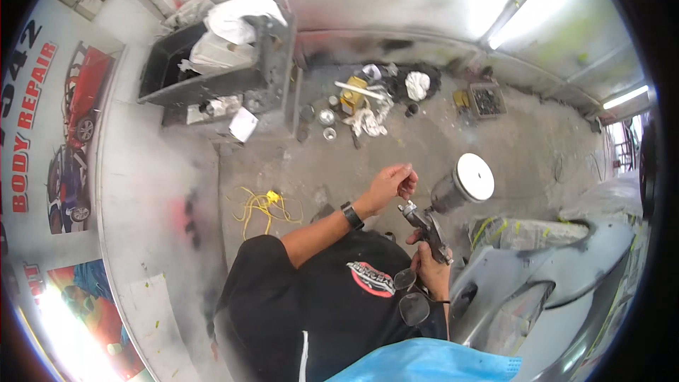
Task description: The person wipes down a car with a cloth, flips light switches on a wall, and holds a paint spray gun while touching the car body by hand.
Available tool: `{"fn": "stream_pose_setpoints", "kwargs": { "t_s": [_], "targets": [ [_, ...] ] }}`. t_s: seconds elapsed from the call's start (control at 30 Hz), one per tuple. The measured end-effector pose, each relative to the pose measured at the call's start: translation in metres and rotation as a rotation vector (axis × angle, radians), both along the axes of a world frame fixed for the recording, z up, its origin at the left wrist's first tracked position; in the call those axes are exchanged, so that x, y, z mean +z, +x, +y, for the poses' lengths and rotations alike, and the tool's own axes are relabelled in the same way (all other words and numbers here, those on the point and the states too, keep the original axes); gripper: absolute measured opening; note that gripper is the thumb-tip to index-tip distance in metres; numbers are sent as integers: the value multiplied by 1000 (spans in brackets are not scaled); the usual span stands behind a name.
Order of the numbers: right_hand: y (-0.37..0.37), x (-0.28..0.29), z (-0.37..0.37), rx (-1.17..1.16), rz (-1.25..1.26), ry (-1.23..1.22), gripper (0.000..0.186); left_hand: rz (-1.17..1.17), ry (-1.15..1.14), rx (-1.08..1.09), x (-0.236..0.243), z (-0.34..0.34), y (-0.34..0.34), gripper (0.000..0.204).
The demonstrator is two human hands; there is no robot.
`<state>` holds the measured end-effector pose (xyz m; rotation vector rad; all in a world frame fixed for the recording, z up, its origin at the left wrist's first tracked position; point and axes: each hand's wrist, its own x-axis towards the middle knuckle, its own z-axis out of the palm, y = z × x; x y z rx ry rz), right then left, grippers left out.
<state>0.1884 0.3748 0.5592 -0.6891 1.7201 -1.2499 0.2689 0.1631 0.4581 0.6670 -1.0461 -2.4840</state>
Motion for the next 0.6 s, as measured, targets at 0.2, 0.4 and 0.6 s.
{"fn": "stream_pose_setpoints", "kwargs": {
  "t_s": [0.2,0.4,0.6],
  "targets": [
    [76,-42,-155,192,136,-34,30,-262,-663,107,-16,-160,118,31],
    [110,-89,-261,203,123,-309,48,-93,-202,225,-73,-268,171,32],
    [94,-110,-321,384,-68,-161,44,-165,-313,178,-90,-309,167,29]
  ]
}}
